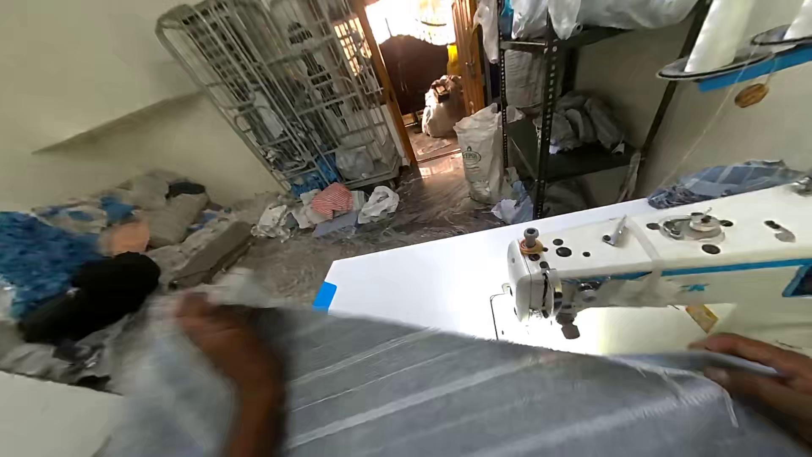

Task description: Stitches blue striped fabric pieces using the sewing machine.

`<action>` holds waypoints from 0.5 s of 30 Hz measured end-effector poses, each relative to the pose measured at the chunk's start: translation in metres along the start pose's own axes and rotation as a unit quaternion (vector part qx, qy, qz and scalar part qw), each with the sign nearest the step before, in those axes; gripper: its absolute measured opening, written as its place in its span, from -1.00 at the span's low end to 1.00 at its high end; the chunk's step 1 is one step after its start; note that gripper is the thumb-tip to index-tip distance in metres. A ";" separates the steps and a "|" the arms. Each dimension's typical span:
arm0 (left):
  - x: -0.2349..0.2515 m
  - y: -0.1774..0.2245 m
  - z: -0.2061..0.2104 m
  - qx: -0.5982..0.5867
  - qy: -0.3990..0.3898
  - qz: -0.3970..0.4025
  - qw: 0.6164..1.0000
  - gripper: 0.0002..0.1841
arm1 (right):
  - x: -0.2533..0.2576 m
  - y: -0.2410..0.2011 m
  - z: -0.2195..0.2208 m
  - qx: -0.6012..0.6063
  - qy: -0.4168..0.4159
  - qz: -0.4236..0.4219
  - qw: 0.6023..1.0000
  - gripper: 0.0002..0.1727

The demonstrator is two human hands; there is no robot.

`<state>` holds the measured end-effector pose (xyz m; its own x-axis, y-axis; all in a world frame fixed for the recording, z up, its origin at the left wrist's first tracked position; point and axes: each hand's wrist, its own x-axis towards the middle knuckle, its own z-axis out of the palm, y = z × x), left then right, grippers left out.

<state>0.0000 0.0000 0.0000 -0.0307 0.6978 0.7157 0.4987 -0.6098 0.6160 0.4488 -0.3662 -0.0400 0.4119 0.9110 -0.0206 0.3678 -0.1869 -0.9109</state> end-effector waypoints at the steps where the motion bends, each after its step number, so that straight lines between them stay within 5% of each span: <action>1: -0.025 -0.023 0.043 0.053 -0.057 0.005 0.997 -0.31 | 0.004 0.027 0.002 -0.036 0.050 0.032 0.998 -0.75; 4: -0.128 -0.046 0.135 0.182 -0.269 -0.044 0.945 -0.01 | -0.023 0.093 -0.009 -0.209 0.117 0.118 0.964 -0.64; 6: -0.174 -0.016 0.153 0.269 -0.378 0.001 0.886 -0.03 | -0.052 0.113 -0.013 -0.319 0.149 0.131 0.927 -0.53; 11: -0.199 0.053 0.173 0.270 -0.426 0.024 0.863 0.04 | -0.045 0.114 0.032 -0.367 0.189 -0.048 0.909 -0.48; 13: -0.173 0.057 0.189 0.205 -0.439 0.062 0.872 -0.14 | -0.010 0.096 0.080 -0.328 0.157 -0.091 0.927 -0.55; 15: -0.144 0.065 0.201 0.103 -0.520 0.069 0.845 -0.55 | 0.028 0.076 0.128 -0.285 0.098 -0.082 0.950 -0.56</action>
<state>0.2108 -0.0641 -0.1293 0.7648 0.6434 0.0337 0.5784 -0.7087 0.4040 0.3815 -0.3075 -0.1631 0.4363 0.8698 0.2302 0.8089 -0.2671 -0.5238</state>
